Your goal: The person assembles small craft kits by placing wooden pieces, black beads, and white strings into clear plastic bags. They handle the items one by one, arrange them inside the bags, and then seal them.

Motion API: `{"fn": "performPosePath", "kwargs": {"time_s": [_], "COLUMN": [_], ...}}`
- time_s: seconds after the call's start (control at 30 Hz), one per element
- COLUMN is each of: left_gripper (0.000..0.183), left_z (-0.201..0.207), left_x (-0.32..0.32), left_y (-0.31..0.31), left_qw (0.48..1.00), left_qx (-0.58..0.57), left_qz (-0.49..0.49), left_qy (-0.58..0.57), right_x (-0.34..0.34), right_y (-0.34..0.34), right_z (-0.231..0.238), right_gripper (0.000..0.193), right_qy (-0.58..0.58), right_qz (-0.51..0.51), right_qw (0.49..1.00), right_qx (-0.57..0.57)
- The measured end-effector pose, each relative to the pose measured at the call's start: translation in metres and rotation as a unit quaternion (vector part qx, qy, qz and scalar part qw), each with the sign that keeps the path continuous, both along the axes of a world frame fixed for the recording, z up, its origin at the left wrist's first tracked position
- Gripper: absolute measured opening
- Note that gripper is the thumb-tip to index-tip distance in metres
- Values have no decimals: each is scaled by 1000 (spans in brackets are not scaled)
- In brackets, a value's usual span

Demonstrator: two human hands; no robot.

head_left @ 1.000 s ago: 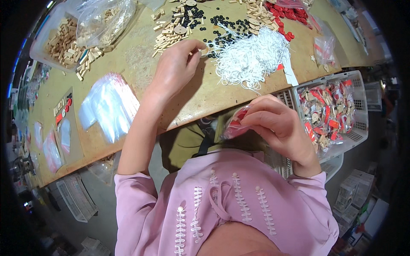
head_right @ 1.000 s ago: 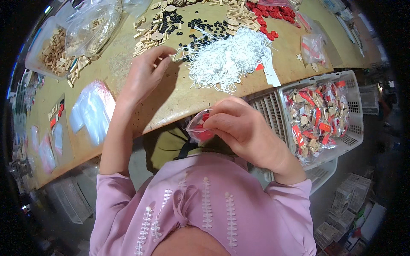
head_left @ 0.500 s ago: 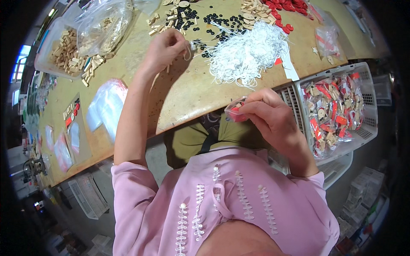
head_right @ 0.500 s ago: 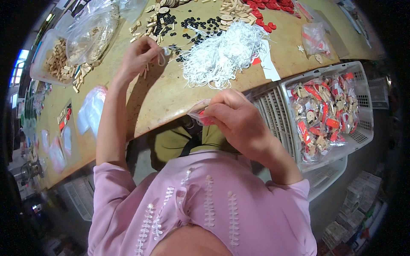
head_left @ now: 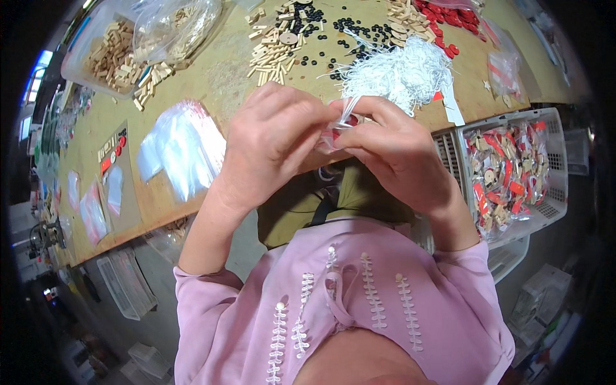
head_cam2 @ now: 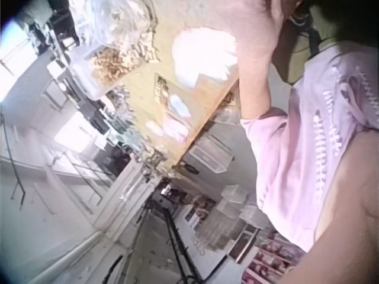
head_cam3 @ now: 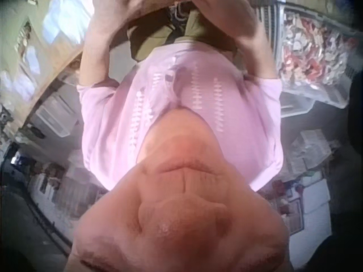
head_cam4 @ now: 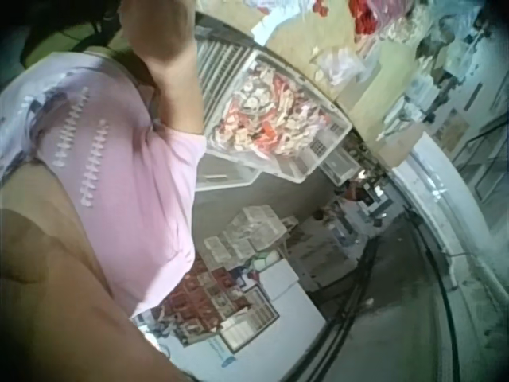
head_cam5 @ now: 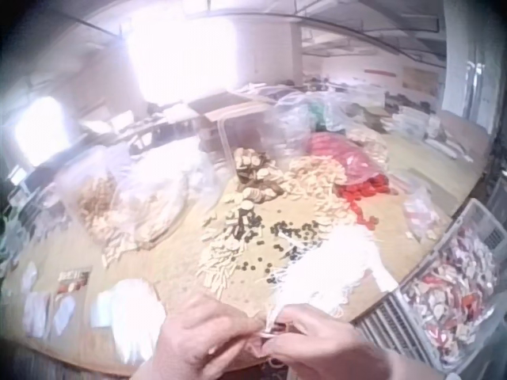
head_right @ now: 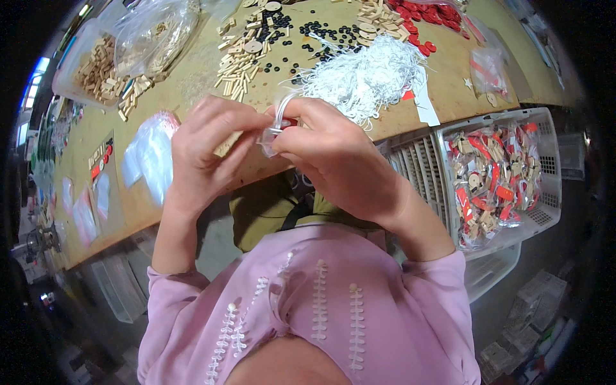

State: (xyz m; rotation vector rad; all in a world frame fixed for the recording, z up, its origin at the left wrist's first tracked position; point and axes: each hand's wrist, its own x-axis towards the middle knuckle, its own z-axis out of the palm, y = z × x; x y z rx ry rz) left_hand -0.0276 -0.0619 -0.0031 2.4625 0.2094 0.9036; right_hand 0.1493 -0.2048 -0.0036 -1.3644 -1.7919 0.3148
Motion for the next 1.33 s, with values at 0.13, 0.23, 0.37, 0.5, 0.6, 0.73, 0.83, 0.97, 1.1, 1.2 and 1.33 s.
{"fn": "performPosePath", "kwargs": {"time_s": [0.13,0.23,0.37,0.5,0.6,0.73,0.83,0.97,1.1,1.2,1.33], "left_gripper": [15,17,25,35,38,34,32,33,33,35,53], "left_z": [2,-4,-8,-5,6,-10,-30,-19,-30,-37,-30], "left_x": [-20,-27,-35,-42,-48,-44,-43,-45,-38,-39,-48], "left_y": [-2,4,1,13,16,8,9,15,11,16,23], "left_qw": [994,994,988,990,997,995,992,990,994,994,960], "left_qx": [37,-8,30,-13,-44,-4,-22,-120,-70,-17,-276], "left_qz": [0,-38,-44,-46,-34,-46,-52,-50,-66,-32,-41], "left_qy": [102,100,144,136,56,86,117,47,57,105,15], "right_x": [-9,-18,-27,-32,-29,-29,-36,-29,-31,-34,-26], "right_y": [2,7,12,15,16,22,21,24,25,25,27], "right_z": [-9,-8,-16,-14,-11,-14,-24,-18,-11,-15,-16], "right_gripper": [20,21,21,19,18,19,21,19,14,13,13], "right_qy": [19,20,-5,18,25,-2,57,9,36,50,10], "right_qz": [3,7,28,34,26,30,40,19,17,3,-19], "right_qw": [1000,1000,1000,999,999,999,997,999,998,996,999], "right_qx": [-21,-9,-7,-21,-35,-17,-38,-29,-56,-77,-50]}}
